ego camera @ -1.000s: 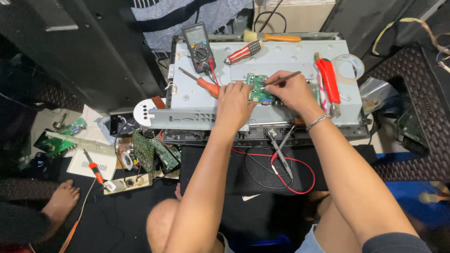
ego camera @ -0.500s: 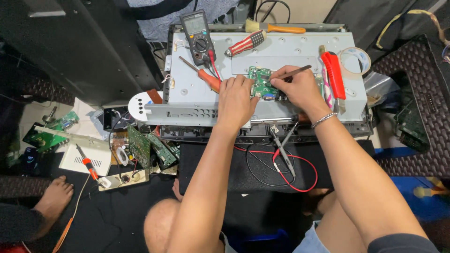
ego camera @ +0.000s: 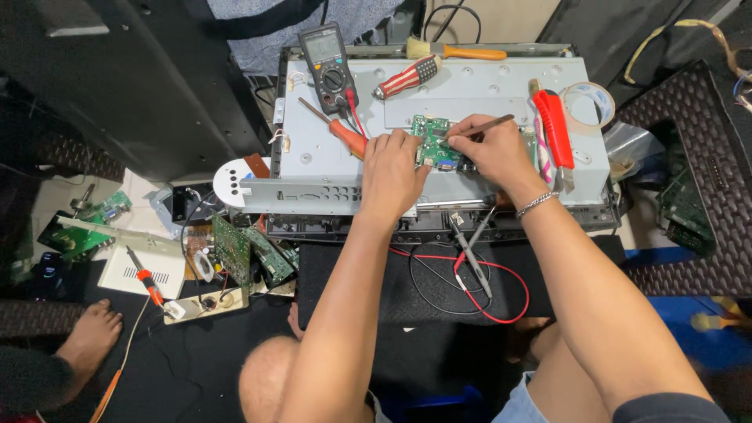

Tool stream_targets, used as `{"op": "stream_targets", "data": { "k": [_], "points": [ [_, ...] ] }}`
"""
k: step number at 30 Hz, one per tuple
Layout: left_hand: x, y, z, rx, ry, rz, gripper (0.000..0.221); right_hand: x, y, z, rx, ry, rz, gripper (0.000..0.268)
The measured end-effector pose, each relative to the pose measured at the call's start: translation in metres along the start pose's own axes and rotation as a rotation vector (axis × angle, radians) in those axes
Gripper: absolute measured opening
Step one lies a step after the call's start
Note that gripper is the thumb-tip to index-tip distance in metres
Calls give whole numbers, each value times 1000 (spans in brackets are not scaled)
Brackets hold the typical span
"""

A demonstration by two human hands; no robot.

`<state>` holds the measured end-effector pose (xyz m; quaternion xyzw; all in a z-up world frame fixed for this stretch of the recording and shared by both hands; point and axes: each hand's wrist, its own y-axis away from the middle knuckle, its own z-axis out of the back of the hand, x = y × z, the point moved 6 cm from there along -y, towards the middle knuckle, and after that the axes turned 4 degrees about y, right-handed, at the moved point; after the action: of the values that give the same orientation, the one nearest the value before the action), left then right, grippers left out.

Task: Repairing a television circuit board using a soldering iron and multimeter probes

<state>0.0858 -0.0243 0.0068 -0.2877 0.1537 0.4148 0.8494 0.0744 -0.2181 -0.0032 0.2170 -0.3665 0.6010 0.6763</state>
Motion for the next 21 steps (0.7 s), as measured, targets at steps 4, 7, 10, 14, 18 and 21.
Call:
{"op": "stream_targets", "data": {
  "k": [4, 7, 10, 14, 18, 21],
  "points": [
    [2, 0, -4, 3, -5, 0, 47, -1, -1, 1, -6, -42, -9, 17],
    [3, 0, -4, -13, -6, -13, 47, -3, -2, 1, -10, -64, -21, 17],
    [3, 0, -5, -11, -16, -4, 47, 2, 1, 2, 1, -95, -40, 17],
    [5, 0, -7, -7, -13, 2, 48, 5, 2, 3, 16, -92, -44, 17],
    [5, 1, -7, -14, -7, 1, 48, 6, 2, 1, 31, -95, -44, 17],
    [4, 1, -5, -17, 1, 2, 47, 0, 1, -1, 30, -99, -44, 17]
  ]
}}
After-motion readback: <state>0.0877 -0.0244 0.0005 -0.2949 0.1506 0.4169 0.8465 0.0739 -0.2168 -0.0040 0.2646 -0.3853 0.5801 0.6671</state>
